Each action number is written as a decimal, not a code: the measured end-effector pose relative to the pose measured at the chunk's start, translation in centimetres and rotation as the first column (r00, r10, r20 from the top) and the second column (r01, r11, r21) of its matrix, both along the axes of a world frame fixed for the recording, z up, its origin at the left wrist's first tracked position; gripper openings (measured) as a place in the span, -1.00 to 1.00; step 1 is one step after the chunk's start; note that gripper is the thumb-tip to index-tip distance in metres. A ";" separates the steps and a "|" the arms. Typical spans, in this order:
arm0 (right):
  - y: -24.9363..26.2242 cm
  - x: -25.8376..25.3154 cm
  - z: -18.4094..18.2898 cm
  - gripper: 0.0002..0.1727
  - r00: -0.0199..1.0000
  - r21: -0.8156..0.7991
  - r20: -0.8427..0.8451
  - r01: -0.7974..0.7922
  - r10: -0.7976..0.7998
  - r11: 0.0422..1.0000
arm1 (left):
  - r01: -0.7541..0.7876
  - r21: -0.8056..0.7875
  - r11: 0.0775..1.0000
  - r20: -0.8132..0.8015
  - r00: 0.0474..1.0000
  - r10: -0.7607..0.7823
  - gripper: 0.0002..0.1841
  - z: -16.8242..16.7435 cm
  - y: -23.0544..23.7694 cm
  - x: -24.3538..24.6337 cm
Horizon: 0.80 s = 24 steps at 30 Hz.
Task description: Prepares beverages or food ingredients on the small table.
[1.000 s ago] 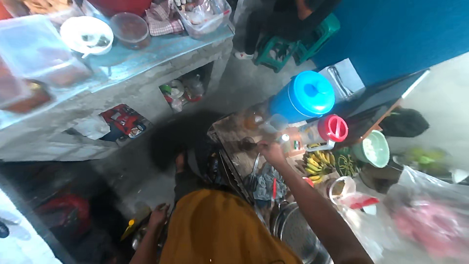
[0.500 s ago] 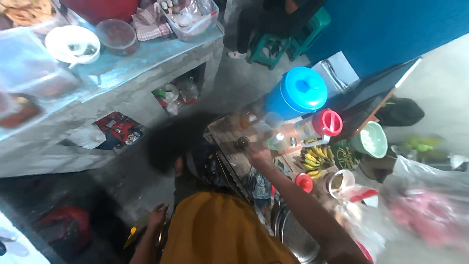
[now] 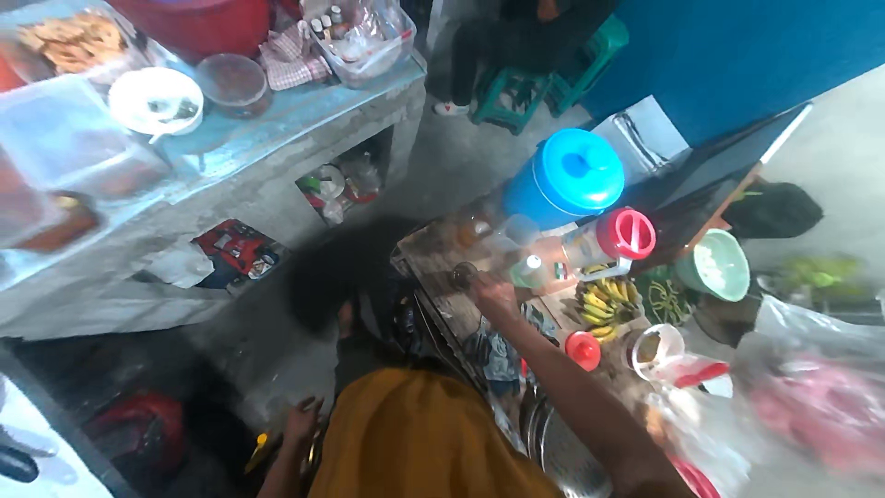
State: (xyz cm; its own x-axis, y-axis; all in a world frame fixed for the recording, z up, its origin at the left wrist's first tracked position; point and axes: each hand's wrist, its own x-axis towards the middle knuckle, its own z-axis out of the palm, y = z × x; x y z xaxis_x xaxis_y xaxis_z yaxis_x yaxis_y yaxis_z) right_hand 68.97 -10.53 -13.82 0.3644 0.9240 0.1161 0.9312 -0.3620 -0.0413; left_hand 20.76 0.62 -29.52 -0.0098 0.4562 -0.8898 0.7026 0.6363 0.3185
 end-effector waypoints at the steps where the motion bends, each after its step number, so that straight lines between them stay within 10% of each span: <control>1: 0.1 0.0 0.3 -0.77 0.999 -0.032 -0.048 0.022 -0.023 0.999 | -0.002 -0.001 1.000 0.003 1.000 0.002 -0.50 -0.1 0.0 -0.1; 10: 0.3 0.5 4.8 -0.64 0.957 -0.211 -0.251 0.096 -0.149 0.973 | 0.021 0.003 1.000 0.008 1.000 -0.021 -0.51 -0.6 0.8 0.7; 15: -1.1 0.5 3.4 -0.79 0.993 0.121 0.063 -0.102 0.095 0.987 | -0.016 0.008 1.000 0.014 1.000 0.016 -0.50 0.1 1.0 0.8; 24: -1.9 1.5 -0.6 -0.81 0.942 0.104 0.215 -0.286 0.259 0.953 | 0.031 0.021 0.999 -0.027 0.999 -0.030 -0.50 0.3 0.0 -1.7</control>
